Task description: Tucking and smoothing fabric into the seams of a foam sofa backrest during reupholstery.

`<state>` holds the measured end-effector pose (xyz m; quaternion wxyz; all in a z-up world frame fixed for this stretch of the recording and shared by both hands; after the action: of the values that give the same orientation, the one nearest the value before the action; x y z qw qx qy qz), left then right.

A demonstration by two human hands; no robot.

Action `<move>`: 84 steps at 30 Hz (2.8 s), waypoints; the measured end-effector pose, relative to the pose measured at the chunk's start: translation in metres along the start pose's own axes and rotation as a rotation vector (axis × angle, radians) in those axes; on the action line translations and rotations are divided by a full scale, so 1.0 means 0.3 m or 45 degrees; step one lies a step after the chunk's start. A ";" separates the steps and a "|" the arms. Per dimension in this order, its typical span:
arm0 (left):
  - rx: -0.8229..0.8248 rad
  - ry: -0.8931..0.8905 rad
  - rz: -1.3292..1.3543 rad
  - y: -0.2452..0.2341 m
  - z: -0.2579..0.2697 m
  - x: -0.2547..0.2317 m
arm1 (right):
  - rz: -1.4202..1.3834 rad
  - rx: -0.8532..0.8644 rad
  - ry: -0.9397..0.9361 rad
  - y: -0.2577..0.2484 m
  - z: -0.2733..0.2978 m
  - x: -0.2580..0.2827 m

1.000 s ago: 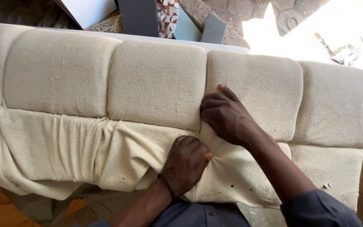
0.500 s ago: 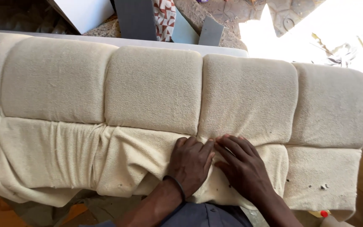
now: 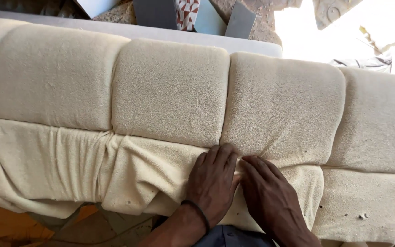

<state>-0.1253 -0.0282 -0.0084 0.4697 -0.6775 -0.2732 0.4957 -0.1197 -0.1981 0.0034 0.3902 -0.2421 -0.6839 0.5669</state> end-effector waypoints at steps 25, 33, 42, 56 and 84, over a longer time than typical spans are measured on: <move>-0.140 0.024 0.055 -0.020 -0.031 -0.063 | -0.108 0.306 0.397 -0.010 0.134 -0.187; -0.344 0.445 0.438 -0.011 -0.371 -0.108 | -0.361 -0.261 0.674 -0.280 0.240 -0.408; 0.786 0.215 0.332 0.273 -1.359 0.152 | -0.220 -0.417 0.126 -0.136 0.175 -0.536; 1.042 -0.173 0.339 0.339 -1.362 0.060 | -0.344 -0.445 0.075 -0.051 0.158 -0.590; -0.582 0.130 0.579 0.138 -0.403 -0.400 | -0.647 0.181 0.104 -0.175 0.180 -0.653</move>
<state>-0.0601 -0.1897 0.0118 0.1958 -0.8331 -0.1952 0.4792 -0.0443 -0.3939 0.0005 0.5634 -0.0574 -0.6648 0.4872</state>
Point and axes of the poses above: each hand's wrist, its own z-axis away from the middle knuckle, its own y-axis out of the palm, x = y × z, the point moved 2 cm from there along -z, towards the middle knuckle, and after that the axes turned 5 degrees about y, right-handed, at the moved point
